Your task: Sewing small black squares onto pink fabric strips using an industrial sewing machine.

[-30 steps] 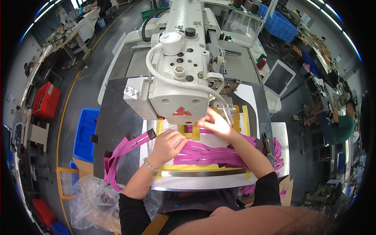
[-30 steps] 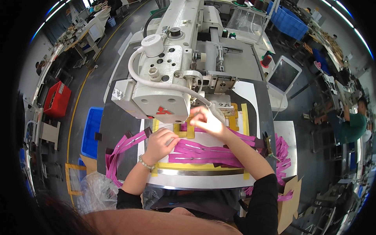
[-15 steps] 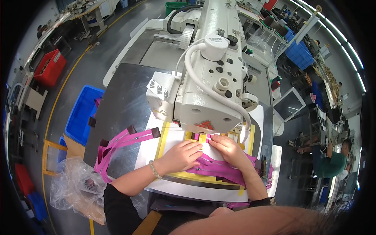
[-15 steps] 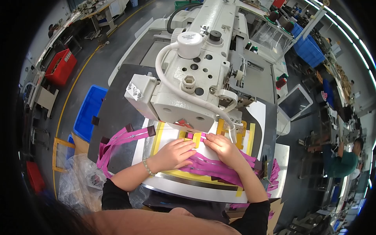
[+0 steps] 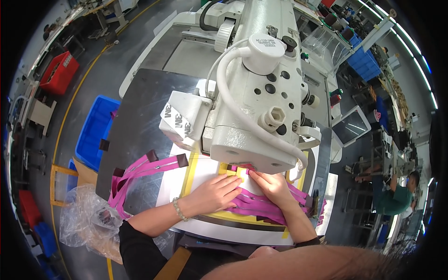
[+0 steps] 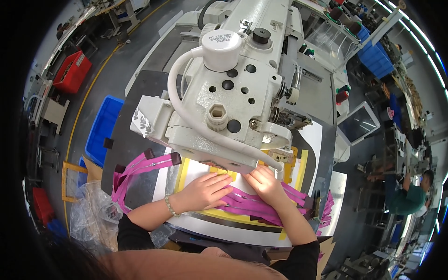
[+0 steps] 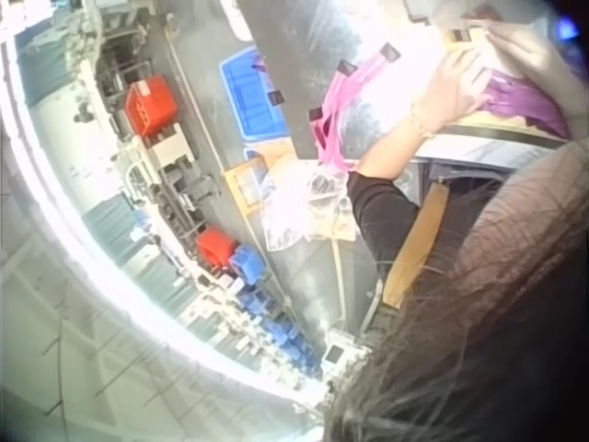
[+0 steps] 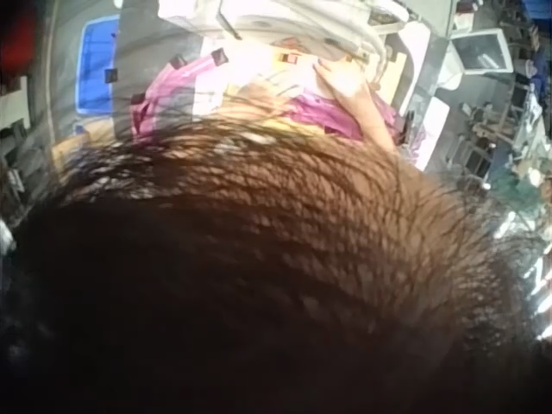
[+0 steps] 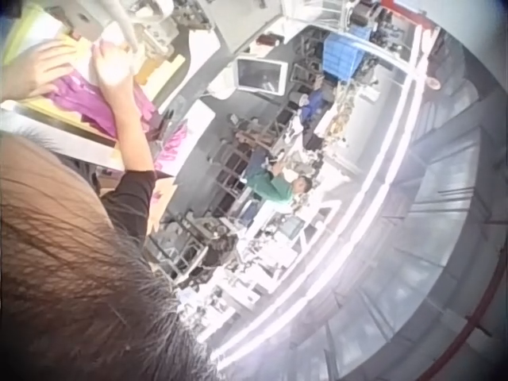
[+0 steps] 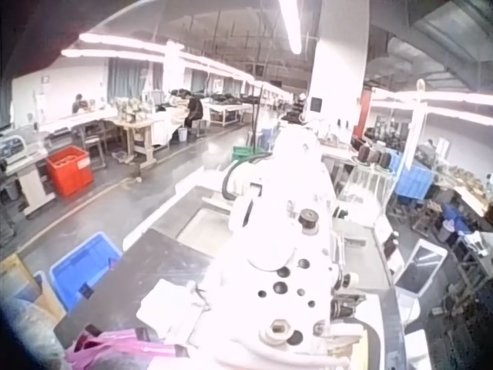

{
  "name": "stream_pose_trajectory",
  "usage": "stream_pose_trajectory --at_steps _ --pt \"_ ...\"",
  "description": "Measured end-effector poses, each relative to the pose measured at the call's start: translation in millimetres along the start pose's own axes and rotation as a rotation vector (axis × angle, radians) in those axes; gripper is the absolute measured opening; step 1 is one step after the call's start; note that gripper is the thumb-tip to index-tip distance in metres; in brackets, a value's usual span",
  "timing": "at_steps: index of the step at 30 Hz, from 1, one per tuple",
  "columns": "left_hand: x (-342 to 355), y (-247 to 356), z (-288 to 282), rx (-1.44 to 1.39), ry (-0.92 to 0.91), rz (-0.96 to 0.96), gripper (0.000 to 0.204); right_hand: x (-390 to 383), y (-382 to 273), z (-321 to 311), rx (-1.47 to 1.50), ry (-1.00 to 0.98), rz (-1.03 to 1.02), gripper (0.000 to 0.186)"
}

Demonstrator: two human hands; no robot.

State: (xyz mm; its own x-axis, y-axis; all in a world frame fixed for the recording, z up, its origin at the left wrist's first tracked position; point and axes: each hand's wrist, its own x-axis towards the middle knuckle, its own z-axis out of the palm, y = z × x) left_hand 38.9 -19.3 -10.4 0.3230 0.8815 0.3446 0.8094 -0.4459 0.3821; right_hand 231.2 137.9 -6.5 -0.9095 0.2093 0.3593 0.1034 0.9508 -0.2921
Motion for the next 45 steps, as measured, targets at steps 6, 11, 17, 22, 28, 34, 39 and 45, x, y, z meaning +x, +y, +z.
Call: stream_pose_trajectory --at_steps 6,11,17,22,28,34,39,45 --pt "-1 -1 0 -0.011 -0.020 -0.007 0.043 -6 5 6 -0.039 0.072 -0.009 0.024" --pt "0 -1 -1 -0.027 -0.028 -0.015 0.044 4 3 3 0.044 0.077 -0.011 0.023" --pt "-1 -2 1 -0.044 -0.035 -0.022 0.044 7 3 1 0.108 0.088 0.020 0.023" --pt "-1 -2 1 -0.056 -0.040 -0.023 0.045 7 3 0 0.085 0.073 0.004 0.022" --pt "-2 -2 4 -0.025 -0.033 -0.008 0.048 7 -1 -4 0.033 0.067 0.009 0.020" --pt "-1 -2 6 -0.040 -0.039 -0.016 0.048 -9 -6 -10 -0.203 0.059 0.095 0.027" --pt "0 -2 2 -0.039 -0.046 -0.013 0.048 -7 -12 -20 -0.205 0.086 0.322 0.024" --pt "-1 -3 4 -0.050 -0.052 -0.017 0.049 -13 -4 -13 -0.108 0.061 0.197 0.020"
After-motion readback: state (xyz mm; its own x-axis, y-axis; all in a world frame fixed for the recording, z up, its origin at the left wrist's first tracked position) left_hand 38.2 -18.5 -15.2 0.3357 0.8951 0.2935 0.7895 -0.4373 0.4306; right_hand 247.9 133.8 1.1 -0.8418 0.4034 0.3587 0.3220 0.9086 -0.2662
